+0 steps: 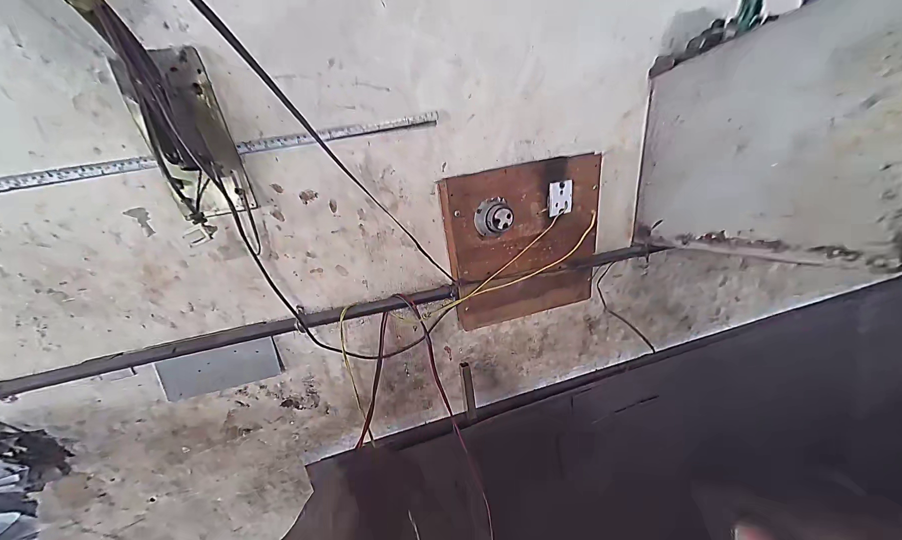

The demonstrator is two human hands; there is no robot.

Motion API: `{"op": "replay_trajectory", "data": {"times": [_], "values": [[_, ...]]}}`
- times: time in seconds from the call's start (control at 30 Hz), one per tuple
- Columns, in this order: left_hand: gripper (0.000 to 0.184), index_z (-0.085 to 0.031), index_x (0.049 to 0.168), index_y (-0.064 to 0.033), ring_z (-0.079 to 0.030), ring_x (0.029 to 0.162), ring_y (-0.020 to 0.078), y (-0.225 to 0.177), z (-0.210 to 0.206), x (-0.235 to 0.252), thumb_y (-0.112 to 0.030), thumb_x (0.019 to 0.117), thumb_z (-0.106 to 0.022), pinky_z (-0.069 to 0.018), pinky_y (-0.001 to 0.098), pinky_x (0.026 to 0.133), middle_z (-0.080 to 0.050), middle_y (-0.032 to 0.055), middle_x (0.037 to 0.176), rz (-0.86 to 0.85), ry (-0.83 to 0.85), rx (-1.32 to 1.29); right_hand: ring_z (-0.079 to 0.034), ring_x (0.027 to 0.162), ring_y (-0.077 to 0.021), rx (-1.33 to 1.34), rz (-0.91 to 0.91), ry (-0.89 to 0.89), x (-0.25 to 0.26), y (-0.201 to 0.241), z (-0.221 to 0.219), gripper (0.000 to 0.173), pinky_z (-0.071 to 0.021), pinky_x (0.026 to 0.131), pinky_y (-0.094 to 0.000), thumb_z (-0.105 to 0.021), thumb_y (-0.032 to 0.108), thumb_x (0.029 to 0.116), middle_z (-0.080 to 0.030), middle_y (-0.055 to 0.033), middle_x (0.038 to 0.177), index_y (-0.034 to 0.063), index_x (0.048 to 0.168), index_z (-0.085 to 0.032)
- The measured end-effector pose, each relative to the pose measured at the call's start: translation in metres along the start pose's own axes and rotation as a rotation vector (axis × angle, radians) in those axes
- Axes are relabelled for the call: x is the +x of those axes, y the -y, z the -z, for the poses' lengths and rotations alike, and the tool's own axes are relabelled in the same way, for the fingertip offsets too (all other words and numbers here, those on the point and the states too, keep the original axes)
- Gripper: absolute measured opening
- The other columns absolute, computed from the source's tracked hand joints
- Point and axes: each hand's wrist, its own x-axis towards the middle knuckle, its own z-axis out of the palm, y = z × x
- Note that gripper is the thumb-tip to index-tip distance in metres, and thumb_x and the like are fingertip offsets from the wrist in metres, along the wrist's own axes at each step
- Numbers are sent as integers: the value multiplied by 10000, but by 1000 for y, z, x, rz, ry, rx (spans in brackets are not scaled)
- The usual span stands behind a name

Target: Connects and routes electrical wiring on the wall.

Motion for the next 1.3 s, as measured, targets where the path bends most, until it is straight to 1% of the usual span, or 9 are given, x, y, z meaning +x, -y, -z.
{"op": "replay_trajectory", "data": {"times": [0.1,0.17,0.33,0.43,0.57,0.83,0.97,1.13,1.3], "values": [[383,-663,963,-88,-593,651,29,16,-32,-3,-318,1101,-389,-512,203,588,-636,-12,756,196,-151,-121,-528,569,38,-173,-68,-62,-7,-26,-18,376,-441,501,-137,-459,398,1104,-558,37,663,119,901,-607],[367,-660,971,-90,-508,599,-28,26,-39,15,-306,1106,-394,-443,149,541,-576,-60,716,194,-206,-267,-545,601,19,-283,-6,-88,9,-44,-31,318,-468,515,-163,-464,402,1096,-582,49,730,149,1021,-642],[308,-644,954,-85,-437,546,-12,21,-45,21,-233,1102,-419,-379,161,499,-496,-85,659,202,-186,-486,-653,769,-151,-466,77,8,54,-49,-72,323,-580,666,-318,-500,380,1089,-651,-56,918,92,1160,-630],[305,-631,943,-79,-469,563,-11,12,-46,24,-237,1102,-425,-410,165,516,-519,-73,667,158,-172,-495,-671,813,-212,-555,146,64,74,-47,-94,365,-587,668,-353,-536,432,1065,-642,-78,921,82,1099,-632],[310,-613,939,-69,-532,610,10,5,-40,19,-251,1106,-426,-467,192,558,-575,-38,715,87,-135,-505,-626,699,-165,-432,298,79,79,-44,-103,329,-518,574,-312,-480,340,1097,-607,-42,779,96,934,-631],[332,-605,898,-78,-473,579,3,3,-39,13,-261,1106,-423,-399,180,521,-512,-42,671,30,-93,-434,-619,654,-156,-511,310,100,73,-35,-104,325,-505,535,-313,-486,365,1088,-607,-13,744,115,979,-662],[331,-658,940,-78,-618,678,95,7,-34,-4,-278,1091,-441,-535,269,608,-626,24,745,-62,-6,-277,-572,550,-143,-543,337,171,56,-30,-86,369,-458,452,-324,-507,398,1063,-555,15,639,159,811,-632],[357,-665,916,-79,-562,630,-16,53,-31,-26,-319,1088,-464,-487,167,573,-613,-31,720,169,-198,-230,-363,483,-16,-434,80,-36,39,-36,-25,470,-279,446,-220,-468,384,1074,-374,69,552,168,656,-460],[308,-690,997,-63,-564,671,-24,29,-37,7,-228,1086,-446,-485,154,611,-634,-32,773,106,-130,-271,-619,691,-89,-493,-23,94,63,-44,-53,344,-534,602,-311,-466,418,1079,-649,29,826,171,1024,-699]]}}
